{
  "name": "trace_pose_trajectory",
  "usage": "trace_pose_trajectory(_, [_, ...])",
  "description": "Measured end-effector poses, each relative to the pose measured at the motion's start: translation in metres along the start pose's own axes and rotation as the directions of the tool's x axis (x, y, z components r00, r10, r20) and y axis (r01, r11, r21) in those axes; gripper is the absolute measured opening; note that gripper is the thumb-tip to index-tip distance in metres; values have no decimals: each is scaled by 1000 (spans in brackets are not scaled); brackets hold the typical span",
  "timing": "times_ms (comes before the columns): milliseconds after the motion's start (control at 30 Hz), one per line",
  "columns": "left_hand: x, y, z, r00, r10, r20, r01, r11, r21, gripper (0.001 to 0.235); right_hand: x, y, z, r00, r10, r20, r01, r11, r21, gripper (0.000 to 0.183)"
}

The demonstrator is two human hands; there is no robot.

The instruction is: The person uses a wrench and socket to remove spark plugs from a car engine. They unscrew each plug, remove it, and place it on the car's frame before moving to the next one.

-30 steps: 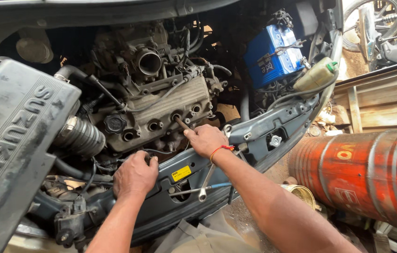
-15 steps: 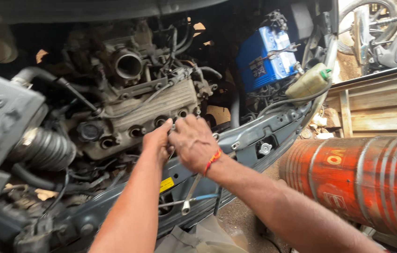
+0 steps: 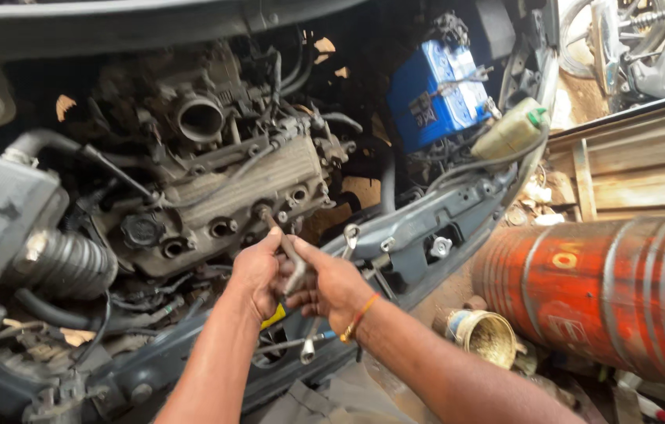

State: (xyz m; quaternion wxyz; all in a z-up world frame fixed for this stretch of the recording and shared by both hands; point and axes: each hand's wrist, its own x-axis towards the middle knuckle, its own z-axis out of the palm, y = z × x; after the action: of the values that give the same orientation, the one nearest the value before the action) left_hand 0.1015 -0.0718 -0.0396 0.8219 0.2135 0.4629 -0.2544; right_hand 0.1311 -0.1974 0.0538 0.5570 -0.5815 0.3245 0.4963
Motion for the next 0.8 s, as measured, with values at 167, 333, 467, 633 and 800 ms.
trace_pose_trajectory(167, [-52,-29,21,988,116,100,-124,989,75,40,-27,10,-13,983,-165,74,173,978,-114,23])
trace_pose_trajectory(333, [-89,-35,27,983,174,54,-173,985,-20,54,-103,25,-70,987,-101,121,136,935,-328,36])
trace_pose_trajectory(467, [-107,-33,23,942,301,148,-285,951,-122,50,-135,50,-100,985,-79,152,126,937,-326,36])
trace_pose_trajectory(633, [-106,-46,25,939,314,139,-310,949,-50,34,-142,75,-111,991,-100,93,130,901,-414,37])
trace_pose_trajectory(800, [-72,-46,15,926,375,41,-376,927,10,27,-131,72,-69,846,-530,53,474,703,-530,42])
